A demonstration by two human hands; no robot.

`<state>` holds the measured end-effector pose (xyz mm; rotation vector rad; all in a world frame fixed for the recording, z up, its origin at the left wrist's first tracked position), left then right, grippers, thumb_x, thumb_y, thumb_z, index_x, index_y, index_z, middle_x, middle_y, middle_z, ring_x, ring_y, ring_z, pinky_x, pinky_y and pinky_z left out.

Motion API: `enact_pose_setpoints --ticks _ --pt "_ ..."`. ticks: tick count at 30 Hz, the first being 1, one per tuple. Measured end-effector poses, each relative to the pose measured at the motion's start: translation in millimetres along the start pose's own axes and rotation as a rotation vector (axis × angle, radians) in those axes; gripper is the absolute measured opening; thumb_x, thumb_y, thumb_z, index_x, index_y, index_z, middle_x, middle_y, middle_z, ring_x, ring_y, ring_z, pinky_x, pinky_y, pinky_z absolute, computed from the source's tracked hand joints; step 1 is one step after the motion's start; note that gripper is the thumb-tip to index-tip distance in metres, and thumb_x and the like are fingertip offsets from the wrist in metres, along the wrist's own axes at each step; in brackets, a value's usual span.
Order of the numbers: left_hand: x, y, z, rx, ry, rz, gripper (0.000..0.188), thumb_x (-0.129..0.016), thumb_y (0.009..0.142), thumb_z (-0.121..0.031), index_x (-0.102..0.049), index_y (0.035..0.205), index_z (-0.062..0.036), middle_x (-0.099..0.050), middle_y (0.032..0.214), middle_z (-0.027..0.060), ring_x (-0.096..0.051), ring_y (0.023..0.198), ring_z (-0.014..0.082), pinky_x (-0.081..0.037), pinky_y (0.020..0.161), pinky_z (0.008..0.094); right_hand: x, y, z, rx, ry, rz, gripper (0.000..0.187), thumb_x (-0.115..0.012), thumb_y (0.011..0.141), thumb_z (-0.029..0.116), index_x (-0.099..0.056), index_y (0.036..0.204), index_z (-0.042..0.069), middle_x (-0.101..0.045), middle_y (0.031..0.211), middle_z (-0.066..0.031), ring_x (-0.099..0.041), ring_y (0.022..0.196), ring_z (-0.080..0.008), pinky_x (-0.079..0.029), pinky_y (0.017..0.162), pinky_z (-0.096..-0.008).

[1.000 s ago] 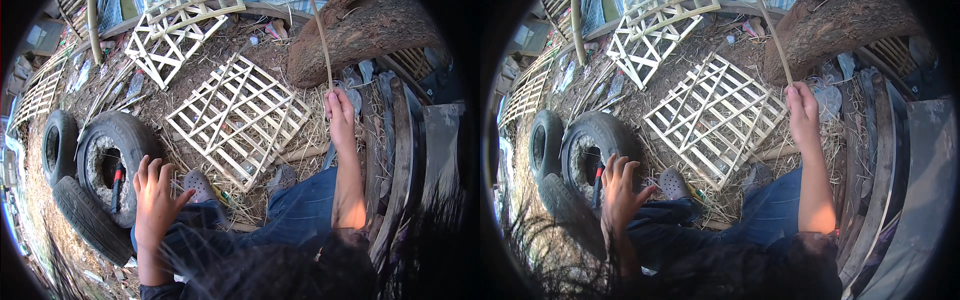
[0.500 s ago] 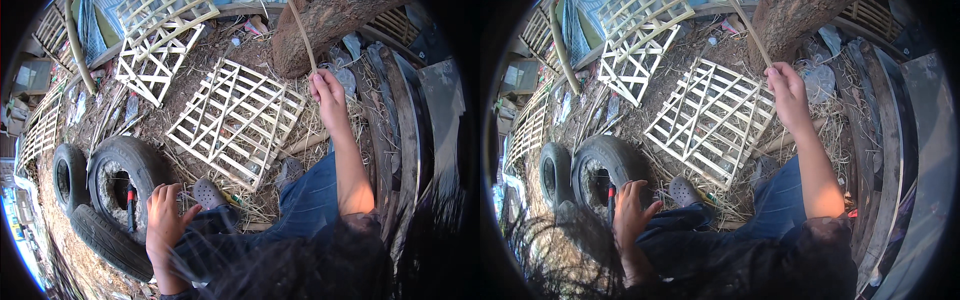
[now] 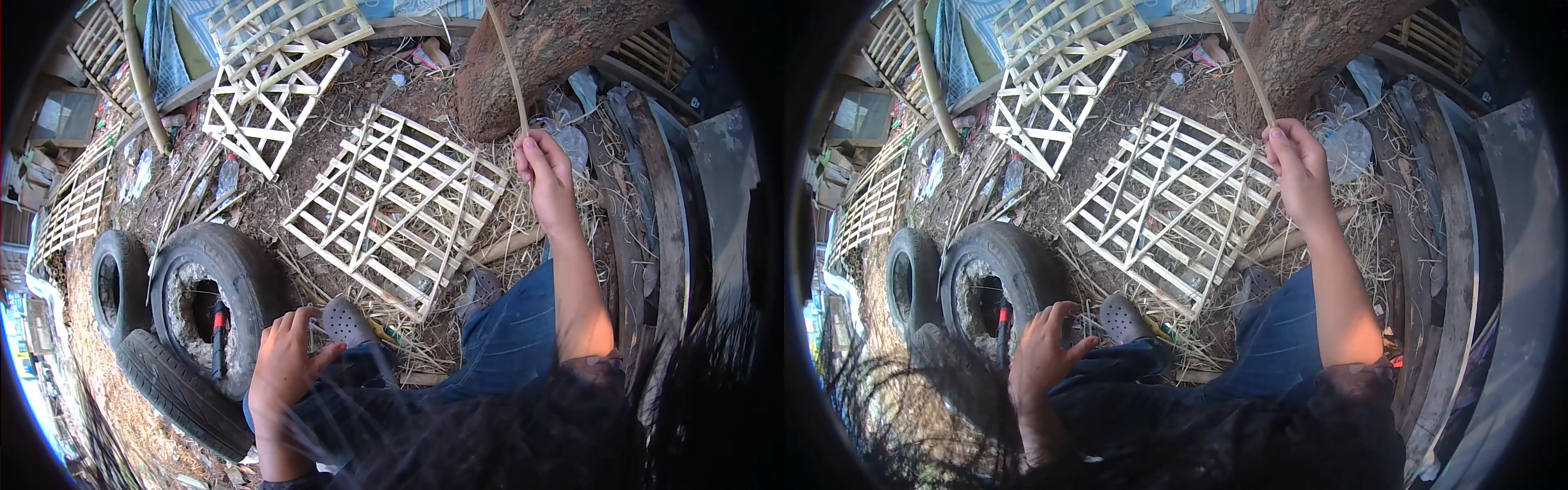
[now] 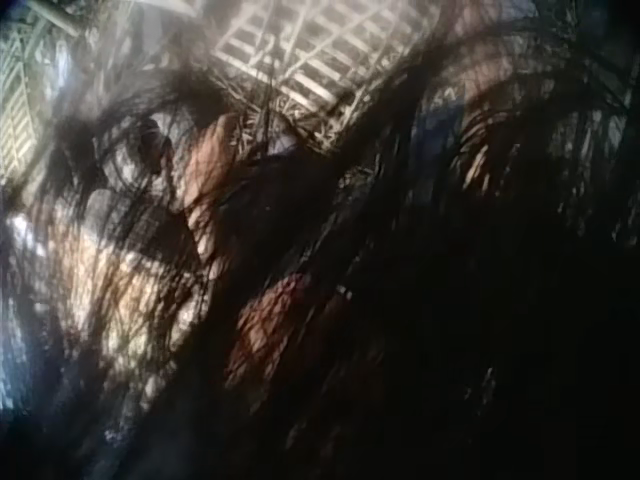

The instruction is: The person constructs a bamboo lattice by hand and using a hammer and a large blade. They position thin bamboo strips onto a pre-assembled frame, secure them using a hammer, and trim the excess length of the strips with the blade.

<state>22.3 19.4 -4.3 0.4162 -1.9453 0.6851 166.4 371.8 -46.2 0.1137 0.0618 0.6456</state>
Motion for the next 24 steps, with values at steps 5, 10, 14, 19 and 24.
enact_pose_setpoints --ticks 5,10,14,19,24 --pt "0.3 0.6 -0.5 -0.014 0.006 0.009 0.052 -0.069 0.078 -0.039 -0.052 0.114 -0.0049 -0.059 0.106 0.0132 -0.054 0.104 0.0314 -0.042 0.091 0.0409 1.0 1.2 -1.5 -0.017 0.018 -0.007 0.017 -0.048 0.097 0.018 -0.056 0.095 0.003 -0.045 0.071 0.0044 -0.037 0.064 -0.0035 -0.030 0.056 -0.0186" --pt "-2.6 0.9 0.4 -0.041 0.004 0.008 0.053 -0.069 0.078 -0.040 -0.052 0.114 -0.0042 -0.059 0.106 0.0136 -0.054 0.104 0.0319 -0.042 0.091 0.0408 2.2 1.2 -0.4 0.000 -0.002 -0.010 0.017 -0.048 0.097 0.017 -0.056 0.095 0.003 -0.045 0.071 0.0043 -0.037 0.063 -0.0034 -0.030 0.055 -0.0188" --pt "-1.6 1.1 -1.0 -0.032 0.002 0.022 0.053 -0.069 0.078 -0.040 -0.052 0.114 -0.0042 -0.059 0.106 0.0137 -0.054 0.104 0.0321 -0.041 0.091 0.0409 1.5 1.5 -1.0 0.007 -0.001 -0.007 0.017 -0.047 0.096 0.017 -0.056 0.095 0.002 -0.045 0.071 0.0040 -0.037 0.063 -0.0037 -0.030 0.056 -0.0190" --pt "-2.3 1.2 -1.7 -0.031 0.015 0.024 0.053 -0.068 0.079 -0.040 -0.052 0.115 -0.0046 -0.059 0.106 0.0137 -0.054 0.104 0.0318 -0.041 0.091 0.0410 4.9 2.1 0.1 0.012 -0.017 -0.008 0.017 -0.048 0.096 0.017 -0.056 0.095 0.002 -0.045 0.070 0.0038 -0.037 0.063 -0.0038 -0.030 0.056 -0.0191" --pt "-1.8 1.5 -3.6 -0.017 -0.012 0.037 0.057 -0.072 0.074 -0.040 -0.052 0.116 -0.0064 -0.059 0.110 0.0139 -0.055 0.106 0.0332 -0.042 0.091 0.0417 5.3 3.5 -3.4 -0.004 -0.018 -0.026 0.017 -0.048 0.096 0.016 -0.056 0.095 0.001 -0.045 0.069 0.0038 -0.037 0.062 -0.0038 -0.030 0.056 -0.0188"
Point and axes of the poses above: each hand's wrist, its own y-axis towards the middle knuckle, its own x-axis out of the back of the hand, z = x × y, the point moved 1 cm from there along y, towards the middle knuckle
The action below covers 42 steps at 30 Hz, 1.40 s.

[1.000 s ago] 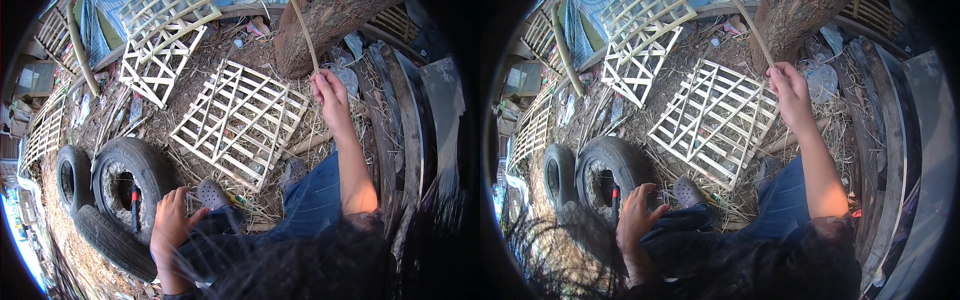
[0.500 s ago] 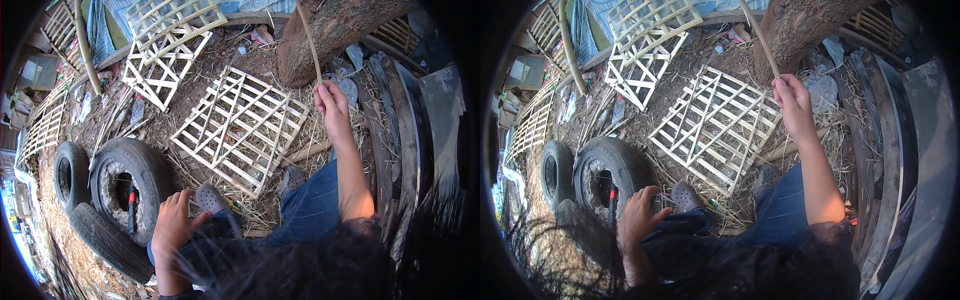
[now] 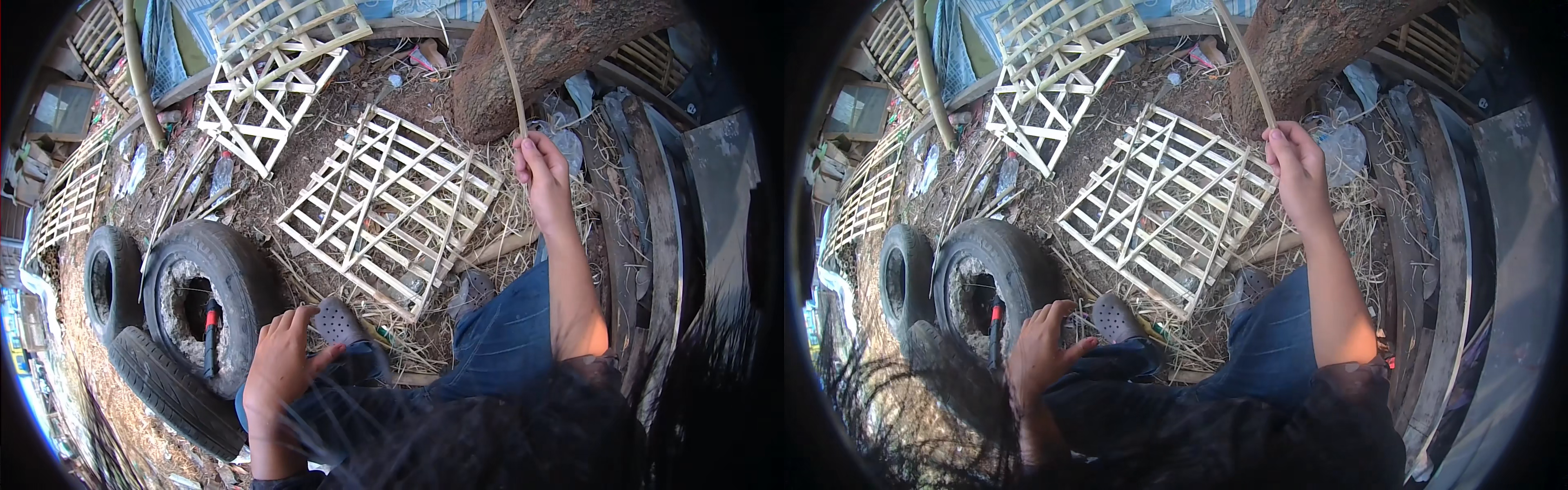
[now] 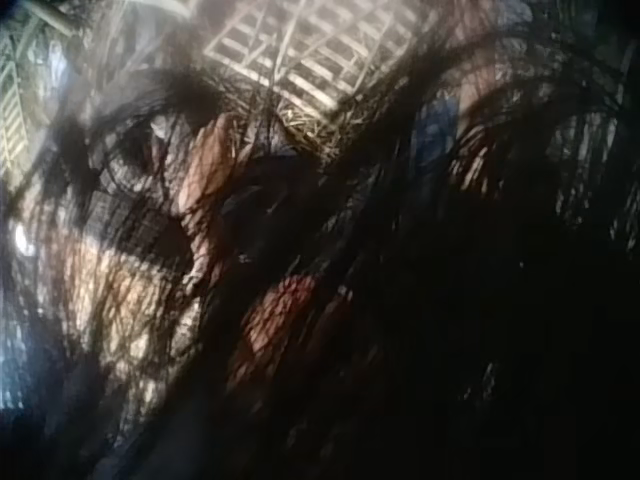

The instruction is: The person constructs a bamboo lattice by hand and using a hammer and a large blade. They position thin bamboo strips onto a pre-assembled frame, secure them using a hammer, and trim the excess length of the strips with the blade.

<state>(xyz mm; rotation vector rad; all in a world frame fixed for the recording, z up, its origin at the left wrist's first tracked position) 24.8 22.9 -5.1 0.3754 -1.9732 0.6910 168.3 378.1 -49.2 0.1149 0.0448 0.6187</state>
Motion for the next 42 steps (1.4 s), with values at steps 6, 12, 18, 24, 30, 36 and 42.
enact_pose_setpoints --ticks 6,12,18,24,30,36,42 --pt "1 2 1 -0.022 0.001 -0.003 0.056 -0.072 0.074 -0.041 -0.053 0.115 -0.0072 -0.060 0.108 0.0136 -0.055 0.105 0.0323 -0.042 0.090 0.0411 0 2 -3 -0.020 0.021 -0.010 0.017 -0.048 0.096 0.016 -0.056 0.094 0.001 -0.045 0.068 0.0040 -0.037 0.061 -0.0036 -0.030 0.055 -0.0186" --pt "2 6 -4 -0.027 0.007 0.015 0.055 -0.069 0.077 -0.043 -0.052 0.114 -0.0059 -0.059 0.105 0.0137 -0.055 0.104 0.0318 -0.041 0.090 0.0405 13 1 1 -0.008 -0.054 -0.037 0.016 -0.049 0.096 0.017 -0.056 0.094 0.002 -0.045 0.068 0.0042 -0.036 0.060 -0.0028 -0.029 0.054 -0.0188" --pt "-5 2 6 0.000 -0.010 0.038 0.055 -0.069 0.076 -0.043 -0.052 0.113 -0.0057 -0.060 0.106 0.0124 -0.055 0.103 0.0306 -0.040 0.090 0.0408 2 2 0 0.054 -0.048 0.011 0.017 -0.049 0.095 0.016 -0.057 0.092 0.001 -0.047 0.070 0.0039 -0.043 0.066 -0.0034 -0.034 0.061 -0.0196" --pt "-4 5 0 -0.023 -0.006 0.033 0.054 -0.071 0.076 -0.041 -0.052 0.113 -0.0056 -0.059 0.107 0.0129 -0.054 0.106 0.0305 -0.040 0.092 0.0405 10 0 4 0.060 -0.025 -0.007 0.018 -0.050 0.095 0.018 -0.056 0.092 0.001 -0.048 0.071 0.0029 -0.043 0.067 -0.0045 -0.035 0.063 -0.0199" --pt "-4 1 4 0.013 -0.008 0.031 0.054 -0.070 0.077 -0.041 -0.052 0.114 -0.0059 -0.059 0.108 0.0142 -0.054 0.107 0.0309 -0.039 0.092 0.0404 4 -2 7 0.061 -0.026 -0.005 0.019 -0.050 0.096 0.018 -0.056 0.092 0.001 -0.048 0.071 0.0032 -0.043 0.068 -0.0044 -0.036 0.064 -0.0198" --pt "-4 -2 7 -0.006 -0.016 0.015 0.054 -0.070 0.077 -0.041 -0.052 0.114 -0.0059 -0.060 0.108 0.0140 -0.054 0.107 0.0312 -0.039 0.092 0.0408 1 -3 8 0.051 -0.026 -0.003 0.019 -0.050 0.095 0.018 -0.057 0.093 0.000 -0.048 0.071 0.0032 -0.044 0.068 -0.0045 -0.036 0.065 -0.0196" --pt "-1 -3 4 -0.031 -0.018 0.006 0.054 -0.071 0.076 -0.040 -0.053 0.114 -0.0056 -0.060 0.107 0.0136 -0.054 0.106 0.0307 -0.039 0.092 0.0409 -3 -3 6 0.057 -0.016 -0.004 0.018 -0.050 0.095 0.017 -0.057 0.093 0.001 -0.048 0.071 0.0032 -0.043 0.067 -0.0043 -0.036 0.063 -0.0194"
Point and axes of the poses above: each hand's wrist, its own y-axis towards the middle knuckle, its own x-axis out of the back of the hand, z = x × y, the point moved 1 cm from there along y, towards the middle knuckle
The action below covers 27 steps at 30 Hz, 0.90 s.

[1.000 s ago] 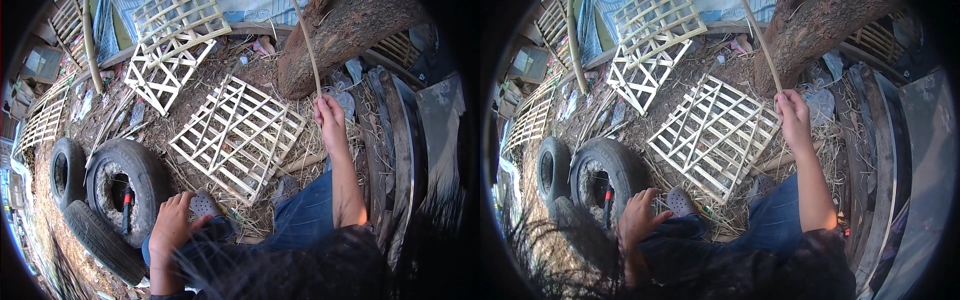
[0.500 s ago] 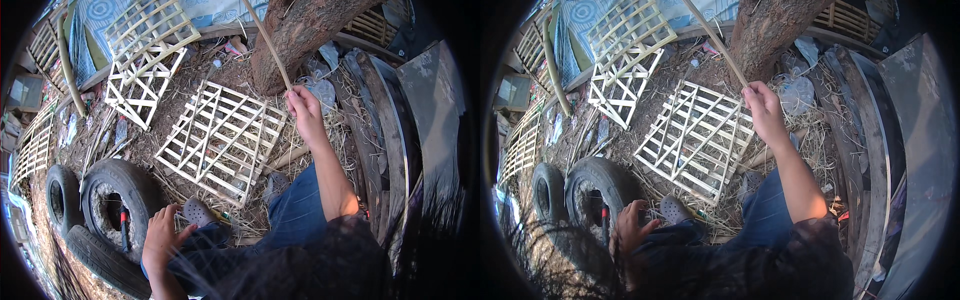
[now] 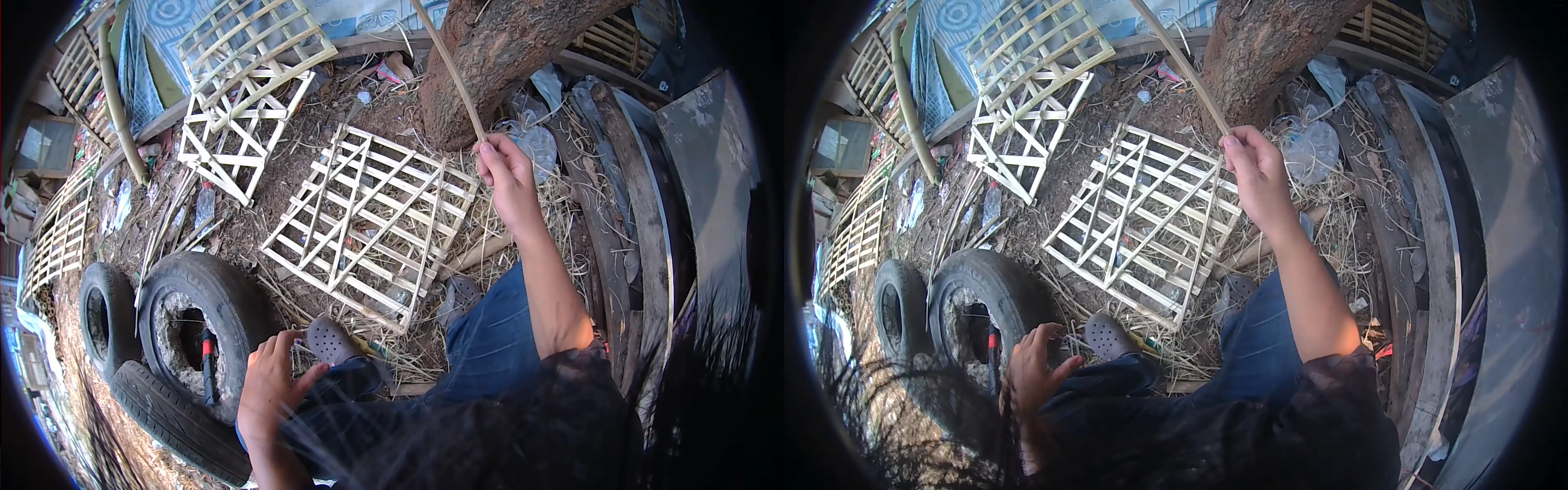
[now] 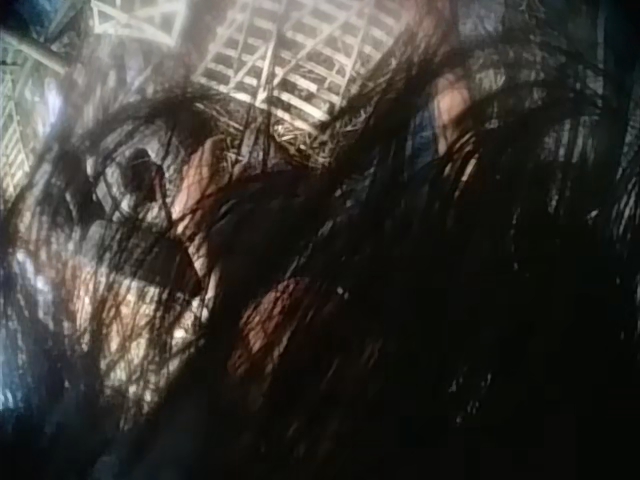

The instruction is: The person constructs a bamboo lattice by hand and using a hammer and a large blade. They position thin bamboo strips onto a pre-assembled frame, secure them using a hammer, and trim the excess length of the strips with the blade.

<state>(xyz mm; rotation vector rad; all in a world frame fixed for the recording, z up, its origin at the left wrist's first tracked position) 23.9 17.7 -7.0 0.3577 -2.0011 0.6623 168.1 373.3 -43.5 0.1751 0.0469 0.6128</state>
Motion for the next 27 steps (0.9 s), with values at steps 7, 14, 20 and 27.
enact_pose_setpoints --ticks 7,14,20,27 --pt "-1 -2 2 0.007 -0.001 0.000 0.055 -0.071 0.077 -0.040 -0.052 0.115 -0.0048 -0.060 0.106 0.0141 -0.054 0.106 0.0311 -0.039 0.091 0.0402 -4 -1 0 0.011 0.003 0.028 0.018 -0.050 0.095 0.017 -0.057 0.092 0.000 -0.047 0.070 0.0035 -0.042 0.065 -0.0037 -0.034 0.060 -0.0198" --pt "-3 -3 5 -0.006 -0.018 -0.007 0.055 -0.071 0.077 -0.039 -0.052 0.115 -0.0040 -0.060 0.106 0.0145 -0.054 0.105 0.0318 -0.039 0.091 0.0406 -5 -2 3 -0.010 0.045 0.006 0.018 -0.050 0.096 0.017 -0.057 0.093 0.000 -0.047 0.069 0.0035 -0.042 0.065 -0.0036 -0.034 0.060 -0.0191" --pt "-2 -3 5 0.036 -0.036 0.004 0.054 -0.072 0.076 -0.038 -0.052 0.114 -0.0046 -0.061 0.104 0.0147 -0.054 0.105 0.0319 -0.039 0.091 0.0407 -11 -2 1 -0.005 0.080 0.013 0.017 -0.049 0.096 0.016 -0.056 0.093 0.001 -0.047 0.070 0.0033 -0.042 0.065 -0.0037 -0.034 0.060 -0.0190" --pt "-4 -1 -1 0.054 -0.003 0.002 0.054 -0.072 0.076 -0.038 -0.052 0.114 -0.0047 -0.060 0.105 0.0145 -0.054 0.105 0.0315 -0.039 0.091 0.0402 -2 -3 3 -0.002 0.105 -0.011 0.017 -0.049 0.095 0.016 -0.056 0.093 0.001 -0.048 0.070 0.0031 -0.042 0.065 -0.0037 -0.034 0.059 -0.0188"
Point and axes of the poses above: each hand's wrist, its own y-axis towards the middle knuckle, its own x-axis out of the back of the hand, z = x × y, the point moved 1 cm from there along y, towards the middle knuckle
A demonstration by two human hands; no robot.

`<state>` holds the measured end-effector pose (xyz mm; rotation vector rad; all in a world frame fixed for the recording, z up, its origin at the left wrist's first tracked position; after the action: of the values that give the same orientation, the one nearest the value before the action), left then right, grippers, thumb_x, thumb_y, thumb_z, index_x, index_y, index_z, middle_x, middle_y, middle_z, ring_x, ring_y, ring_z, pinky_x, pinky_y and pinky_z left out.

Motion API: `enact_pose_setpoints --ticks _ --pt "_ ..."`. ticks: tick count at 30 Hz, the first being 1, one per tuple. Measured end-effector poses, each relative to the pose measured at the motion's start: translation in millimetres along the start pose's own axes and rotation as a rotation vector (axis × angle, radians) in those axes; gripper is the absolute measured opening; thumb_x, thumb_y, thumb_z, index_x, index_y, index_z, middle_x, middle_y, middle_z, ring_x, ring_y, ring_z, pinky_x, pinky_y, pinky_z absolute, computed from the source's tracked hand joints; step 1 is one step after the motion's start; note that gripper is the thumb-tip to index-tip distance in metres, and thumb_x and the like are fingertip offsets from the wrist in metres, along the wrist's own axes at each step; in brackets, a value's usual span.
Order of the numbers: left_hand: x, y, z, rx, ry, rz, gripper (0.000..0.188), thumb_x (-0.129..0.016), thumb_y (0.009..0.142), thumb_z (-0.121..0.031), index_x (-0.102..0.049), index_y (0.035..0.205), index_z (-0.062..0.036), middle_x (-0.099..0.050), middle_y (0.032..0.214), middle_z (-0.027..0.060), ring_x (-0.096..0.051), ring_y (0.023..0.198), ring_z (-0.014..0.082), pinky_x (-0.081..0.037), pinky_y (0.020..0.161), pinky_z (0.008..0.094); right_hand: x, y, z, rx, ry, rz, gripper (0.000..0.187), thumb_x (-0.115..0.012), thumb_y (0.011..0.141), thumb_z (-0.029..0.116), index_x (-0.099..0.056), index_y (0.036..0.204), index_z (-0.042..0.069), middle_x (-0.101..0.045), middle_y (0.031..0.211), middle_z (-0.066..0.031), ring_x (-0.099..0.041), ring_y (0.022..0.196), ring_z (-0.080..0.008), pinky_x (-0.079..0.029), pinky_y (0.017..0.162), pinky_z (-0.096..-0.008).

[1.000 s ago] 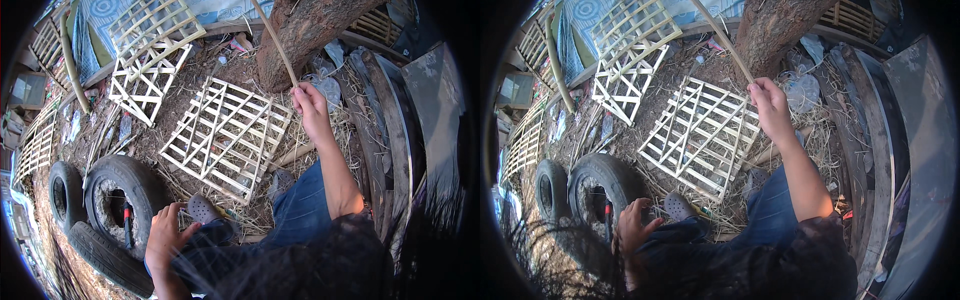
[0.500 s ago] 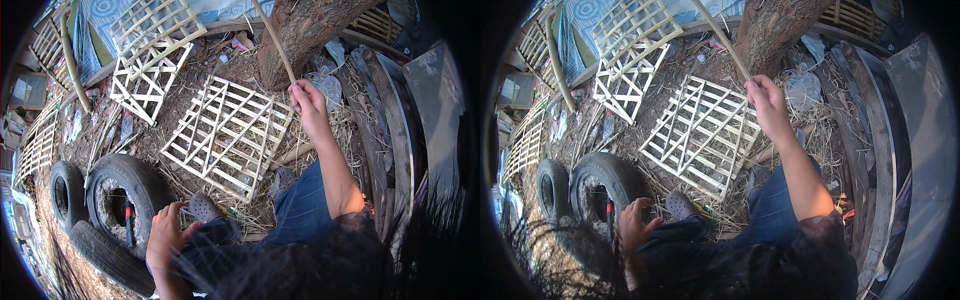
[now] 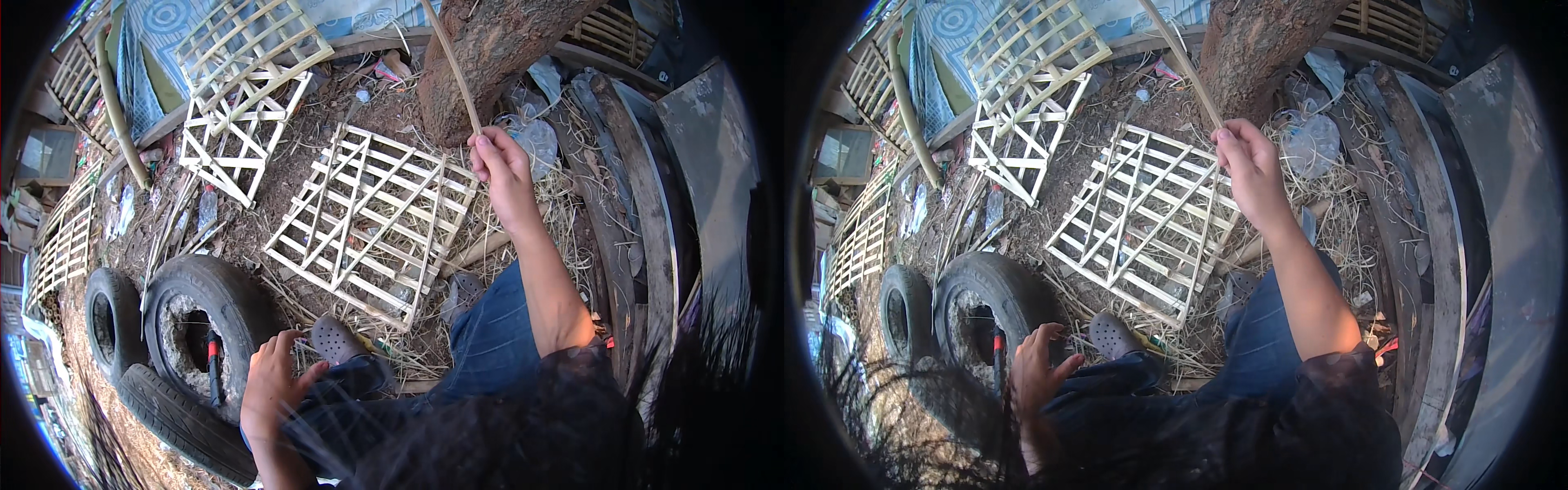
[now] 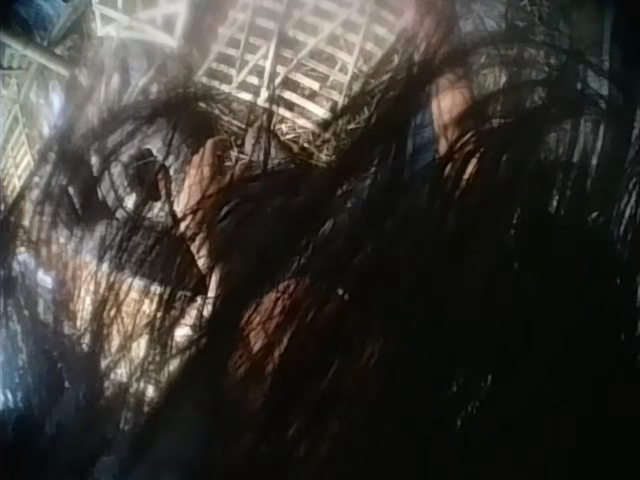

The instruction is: The person constructs a bamboo lattice by hand and using a hammer and a large blade. They position thin bamboo strips onto a pre-assembled frame, secure them using a hammer, and trim the excess length of the strips with the blade.

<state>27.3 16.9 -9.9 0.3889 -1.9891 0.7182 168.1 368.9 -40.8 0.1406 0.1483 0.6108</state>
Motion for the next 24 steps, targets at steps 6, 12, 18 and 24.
enact_pose_setpoints --ticks 6,12,18,24 --pt "-4 2 5 -0.032 0.019 -0.028 0.054 -0.071 0.076 -0.039 -0.053 0.113 -0.0043 -0.060 0.103 0.0148 -0.055 0.101 0.0312 -0.041 0.090 0.0398 0 2 4 0.013 -0.008 0.002 0.017 -0.049 0.096 0.016 -0.056 0.093 0.001 -0.047 0.069 0.0033 -0.040 0.063 -0.0037 -0.032 0.057 -0.0190" --pt "3 2 10 -0.056 0.041 -0.082 0.055 -0.067 0.078 -0.044 -0.054 0.112 -0.0023 -0.060 0.096 0.0157 -0.056 0.097 0.0310 -0.042 0.086 0.0390 4 0 1 0.005 0.032 -0.025 0.017 -0.048 0.097 0.017 -0.056 0.095 0.002 -0.043 0.068 0.0036 -0.035 0.060 -0.0053 -0.029 0.055 -0.0202" --pt "0 -1 18 0.002 0.004 -0.037 0.053 -0.068 0.078 -0.042 -0.054 0.113 -0.0049 -0.059 0.099 0.0143 -0.055 0.101 0.0326 -0.041 0.089 0.0409 5 0 -4 -0.035 0.067 0.015 0.014 -0.045 0.098 0.017 -0.052 0.096 0.005 -0.040 0.070 0.0016 -0.036 0.062 -0.0068 -0.030 0.057 -0.0222" --pt "3 -4 19 0.046 0.018 -0.054 0.054 -0.068 0.078 -0.043 -0.053 0.114 -0.0051 -0.059 0.102 0.0155 -0.055 0.100 0.0329 -0.041 0.089 0.0407 -1 -1 -3 -0.061 0.045 0.043 0.014 -0.046 0.098 0.017 -0.053 0.096 0.005 -0.040 0.071 0.0013 -0.036 0.064 -0.0064 -0.031 0.057 -0.0218"
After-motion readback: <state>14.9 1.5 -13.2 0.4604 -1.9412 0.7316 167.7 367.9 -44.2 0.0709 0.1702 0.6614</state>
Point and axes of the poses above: each hand's wrist, its own y-axis towards the middle knuckle, its own x-axis out of the back of the hand, z = x × y, the point moved 1 cm from there along y, towards the middle knuckle
